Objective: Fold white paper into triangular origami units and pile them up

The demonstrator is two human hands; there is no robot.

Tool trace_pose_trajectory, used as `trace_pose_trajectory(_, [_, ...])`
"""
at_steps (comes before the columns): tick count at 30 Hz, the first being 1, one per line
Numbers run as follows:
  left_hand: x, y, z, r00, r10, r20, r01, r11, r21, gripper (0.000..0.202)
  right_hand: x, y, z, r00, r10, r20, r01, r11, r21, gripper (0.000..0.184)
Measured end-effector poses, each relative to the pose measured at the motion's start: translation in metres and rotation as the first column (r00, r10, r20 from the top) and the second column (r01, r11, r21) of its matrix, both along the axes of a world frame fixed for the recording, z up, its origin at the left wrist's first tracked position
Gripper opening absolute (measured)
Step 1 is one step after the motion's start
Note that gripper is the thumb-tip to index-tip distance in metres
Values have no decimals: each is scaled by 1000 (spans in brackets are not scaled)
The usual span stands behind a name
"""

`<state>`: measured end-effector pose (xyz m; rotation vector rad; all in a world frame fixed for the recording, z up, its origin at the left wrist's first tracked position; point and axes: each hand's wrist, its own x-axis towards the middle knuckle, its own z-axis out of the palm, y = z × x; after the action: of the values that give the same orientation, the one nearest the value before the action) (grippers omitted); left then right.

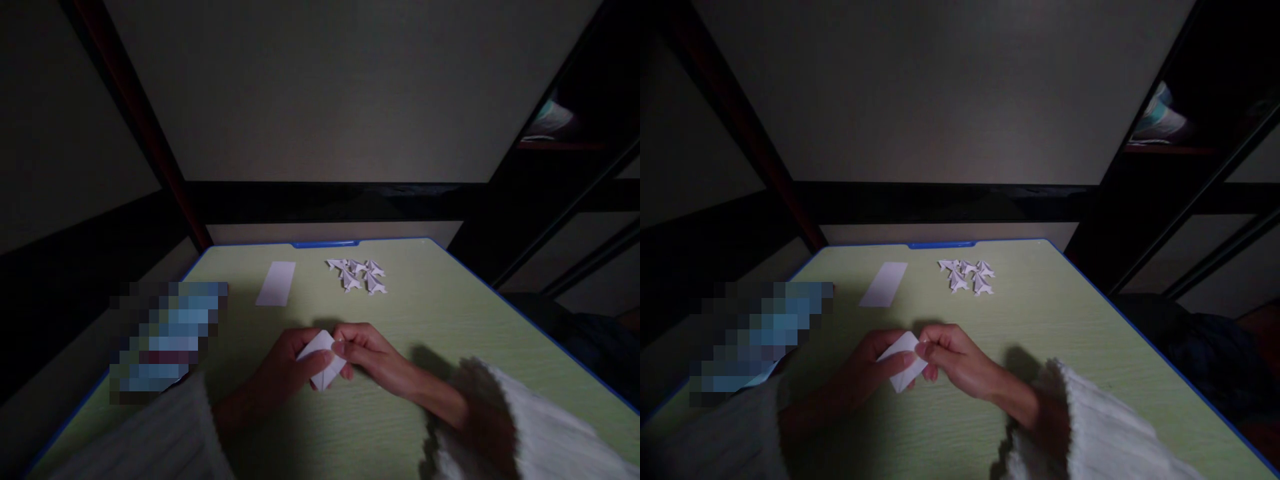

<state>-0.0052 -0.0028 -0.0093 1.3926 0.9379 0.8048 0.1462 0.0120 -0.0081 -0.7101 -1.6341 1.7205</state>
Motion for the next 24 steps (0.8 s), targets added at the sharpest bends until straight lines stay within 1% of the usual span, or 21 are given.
trace_pose_trajectory(3, [0, 1, -3, 1000, -24, -2, 24, 1000, -2, 29, 0, -1, 0, 1000, 27, 15, -27, 999, 35, 39])
trace_pose_trajectory(6, [-1, 1, -5, 999, -46, 16, 46, 999, 1, 26, 0, -1, -1, 999, 19, 35, -21, 998, 51, 40])
trace_pose_trajectory(12, [-2, 2, -1, 995, -82, 65, 85, 996, -39, 23, 1, 1, -3, 1000, 11, 4, -11, 1000, 4, 37])
trace_pose_trajectory(15, [-1, 2, 1, 996, -65, 68, 69, 995, -69, 22, 0, 1, -3, 1000, 14, -5, -14, 1000, -3, 37])
trace_pose_trajectory(17, [0, 3, 0, 996, -50, 75, 55, 996, -74, 21, -1, 2, -3, 1000, -25, 2, 25, 1000, 8, 37])
trace_pose_trajectory(20, [1, 4, -2, 998, 15, 61, -10, 997, -77, 21, -1, 2, -3, 993, -119, 20, 118, 992, 31, 35])
trace_pose_trajectory(22, [2, 5, -2, 997, 64, 39, -60, 995, -80, 21, 0, 3, -4, 990, -139, 29, 138, 990, 36, 34])
trace_pose_trajectory(24, [2, 5, -2, 996, 84, 24, -82, 993, -80, 22, 1, 3, -4, 990, -140, 29, 139, 990, 31, 33])
